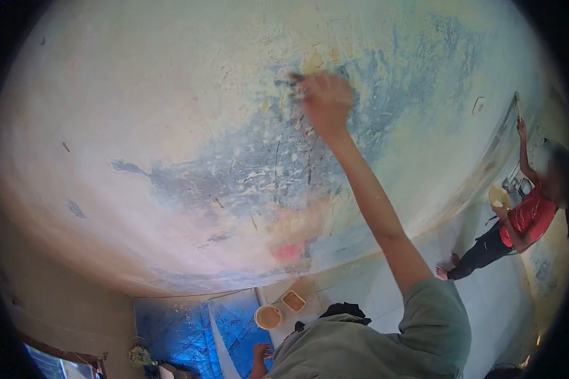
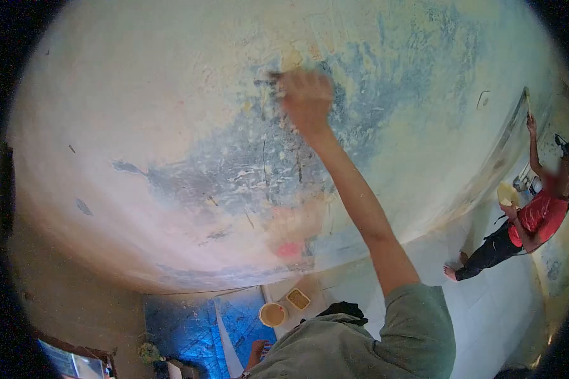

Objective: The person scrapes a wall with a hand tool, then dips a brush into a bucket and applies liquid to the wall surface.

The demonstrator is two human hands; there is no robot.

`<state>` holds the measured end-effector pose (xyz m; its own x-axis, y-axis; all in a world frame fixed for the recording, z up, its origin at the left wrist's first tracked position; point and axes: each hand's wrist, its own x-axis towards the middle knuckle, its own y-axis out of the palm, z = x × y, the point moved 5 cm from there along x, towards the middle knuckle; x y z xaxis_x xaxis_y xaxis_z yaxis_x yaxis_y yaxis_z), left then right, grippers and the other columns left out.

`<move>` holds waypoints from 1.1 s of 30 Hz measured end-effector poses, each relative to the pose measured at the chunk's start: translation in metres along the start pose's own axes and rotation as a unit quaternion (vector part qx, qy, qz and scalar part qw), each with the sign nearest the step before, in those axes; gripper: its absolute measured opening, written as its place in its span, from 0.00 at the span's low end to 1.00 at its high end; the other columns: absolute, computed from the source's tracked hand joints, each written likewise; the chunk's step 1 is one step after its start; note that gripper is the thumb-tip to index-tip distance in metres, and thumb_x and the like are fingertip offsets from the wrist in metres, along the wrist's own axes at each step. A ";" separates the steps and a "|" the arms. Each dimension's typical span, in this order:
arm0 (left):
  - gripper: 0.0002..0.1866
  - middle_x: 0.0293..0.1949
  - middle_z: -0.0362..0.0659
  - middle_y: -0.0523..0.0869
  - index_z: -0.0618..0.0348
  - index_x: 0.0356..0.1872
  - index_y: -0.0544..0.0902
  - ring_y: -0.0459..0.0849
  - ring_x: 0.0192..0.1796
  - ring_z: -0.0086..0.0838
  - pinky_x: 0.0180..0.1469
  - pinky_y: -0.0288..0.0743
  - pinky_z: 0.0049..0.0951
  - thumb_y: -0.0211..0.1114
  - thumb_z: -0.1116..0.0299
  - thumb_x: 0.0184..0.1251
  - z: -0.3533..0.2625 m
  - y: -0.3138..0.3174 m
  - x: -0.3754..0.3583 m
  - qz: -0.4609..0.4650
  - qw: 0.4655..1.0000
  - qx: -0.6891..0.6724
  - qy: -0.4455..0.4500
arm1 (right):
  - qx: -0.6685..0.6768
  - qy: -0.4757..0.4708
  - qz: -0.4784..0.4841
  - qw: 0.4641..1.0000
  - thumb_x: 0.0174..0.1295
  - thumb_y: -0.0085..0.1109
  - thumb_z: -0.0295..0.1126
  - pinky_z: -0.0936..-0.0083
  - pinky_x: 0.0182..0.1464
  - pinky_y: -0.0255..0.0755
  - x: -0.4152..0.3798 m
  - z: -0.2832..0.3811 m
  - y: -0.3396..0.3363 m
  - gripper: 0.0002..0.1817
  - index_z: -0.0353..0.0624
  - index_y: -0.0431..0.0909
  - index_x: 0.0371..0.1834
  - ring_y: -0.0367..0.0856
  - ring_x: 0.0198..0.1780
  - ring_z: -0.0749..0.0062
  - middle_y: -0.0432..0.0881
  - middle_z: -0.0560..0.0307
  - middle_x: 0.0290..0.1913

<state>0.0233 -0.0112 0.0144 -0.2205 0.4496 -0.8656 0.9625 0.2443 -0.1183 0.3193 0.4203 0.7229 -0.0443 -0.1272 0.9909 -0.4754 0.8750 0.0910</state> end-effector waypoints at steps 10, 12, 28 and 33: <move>0.16 0.35 0.54 0.83 0.65 0.45 0.76 0.82 0.23 0.43 0.22 0.79 0.39 0.49 0.67 0.61 -0.028 0.081 0.004 0.009 0.997 -0.064 0.029 | 0.018 0.076 0.014 0.997 0.34 0.57 0.21 0.65 0.41 0.57 -0.015 -0.064 -0.012 0.15 0.51 0.74 0.28 0.69 0.36 0.66 0.70 0.63 0.29; 0.15 0.35 0.54 0.83 0.66 0.45 0.76 0.82 0.22 0.43 0.21 0.78 0.38 0.50 0.68 0.60 -0.025 0.104 0.002 -0.002 0.996 -0.084 0.042 | 0.010 0.227 0.017 0.974 0.33 0.56 0.21 0.64 0.41 0.58 -0.023 -0.090 -0.015 0.16 0.52 0.74 0.29 0.69 0.37 0.65 0.70 0.63 0.29; 0.14 0.30 0.51 0.81 0.68 0.38 0.79 0.83 0.21 0.42 0.19 0.80 0.36 0.51 0.69 0.58 0.053 0.170 -0.045 -0.128 0.990 -0.061 -0.012 | 0.111 0.139 0.017 0.984 0.33 0.56 0.20 0.66 0.41 0.57 -0.037 -0.115 -0.019 0.14 0.51 0.74 0.25 0.70 0.34 0.65 0.70 0.63 0.26; 0.15 0.32 0.51 0.80 0.66 0.40 0.79 0.83 0.23 0.44 0.22 0.81 0.38 0.49 0.68 0.58 0.074 0.167 -0.022 -0.116 0.991 -0.054 -0.042 | 0.110 -0.009 0.062 0.992 0.34 0.53 0.16 0.67 0.38 0.58 -0.045 -0.069 -0.012 0.14 0.50 0.73 0.23 0.69 0.32 0.64 0.68 0.61 0.23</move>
<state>0.2006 -0.0444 -0.0221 -0.4163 0.2982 -0.8590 0.8638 0.4248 -0.2711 0.3875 0.4483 0.6839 -0.1298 -0.0346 0.9909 -0.6450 0.7620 -0.0579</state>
